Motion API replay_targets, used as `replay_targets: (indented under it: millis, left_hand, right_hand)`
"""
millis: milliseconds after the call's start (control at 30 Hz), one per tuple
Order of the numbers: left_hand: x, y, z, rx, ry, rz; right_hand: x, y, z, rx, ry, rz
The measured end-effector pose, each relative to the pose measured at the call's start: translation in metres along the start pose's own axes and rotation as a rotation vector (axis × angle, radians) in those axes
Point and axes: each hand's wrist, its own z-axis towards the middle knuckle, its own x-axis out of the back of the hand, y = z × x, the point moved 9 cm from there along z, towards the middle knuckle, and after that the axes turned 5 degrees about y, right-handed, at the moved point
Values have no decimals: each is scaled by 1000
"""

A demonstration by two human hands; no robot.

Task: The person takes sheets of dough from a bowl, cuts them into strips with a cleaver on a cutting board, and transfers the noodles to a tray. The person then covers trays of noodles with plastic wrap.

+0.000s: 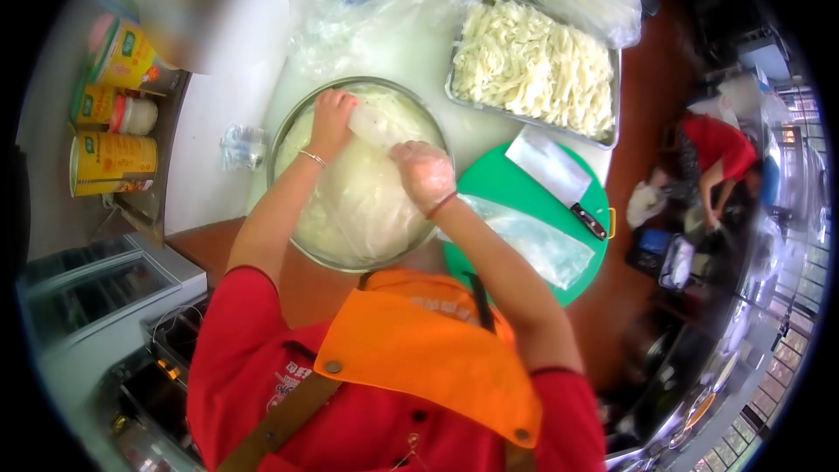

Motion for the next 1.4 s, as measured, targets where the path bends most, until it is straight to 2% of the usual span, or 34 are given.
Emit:
replay_targets:
  millis: [133,300,400,533,633,733,800,833,933,1000,1067,1100,1200,1267,1367,1400]
  left_hand:
    - [26,-25,-10,-50,-3,-43]
    - [94,8,-45,-159,-55,-125]
    - [106,5,-97,-209,-295,-23]
    - [119,26,-165,-242,-487,13]
    - [112,38,-213,-177,-626,-28]
    - [111,44,-223,-65,-668,-103]
    - [106,40,-219,-3,-643,-96]
    - [106,36,-209,18,-540,-91]
    - [102,21,-156,49,-237,-41]
    - [103,13,-119,42,-65,28]
    - [85,-7,-107,41,-154,67]
    - [80,-12,-101,39,-200,86]
    - [61,-33,-97,54,-536,221]
    - [56,-39,-102,19,-532,188]
    - [60,-45,-110,81,-544,72]
    - [64,-46,-115,121,-548,23]
  right_hand:
    - [7,-6,-13,97,-14,32]
    - [-5,-54,-54,444,-181,31]
    - [-13,-84,-85,587,-328,64]
    - [-35,-103,-122,705,-525,107]
    - [-61,-93,-141,614,-775,-11]
    - [-51,-82,-126,432,-718,-67]
    - [-41,-63,-107,391,-461,-151]
    - [-34,-53,-95,370,-332,-193]
    - [-37,12,-69,-94,-424,-288]
    - [-49,23,-70,-120,-508,-306]
    - [-66,29,-74,-147,-677,-305]
    - [-69,29,-75,-117,-666,-328]
    - [-74,33,-74,-61,-595,-346]
    - [-68,32,-74,-92,-502,-276]
    - [-64,31,-84,-354,-622,-164]
    - [-71,27,-88,-309,-694,-195]
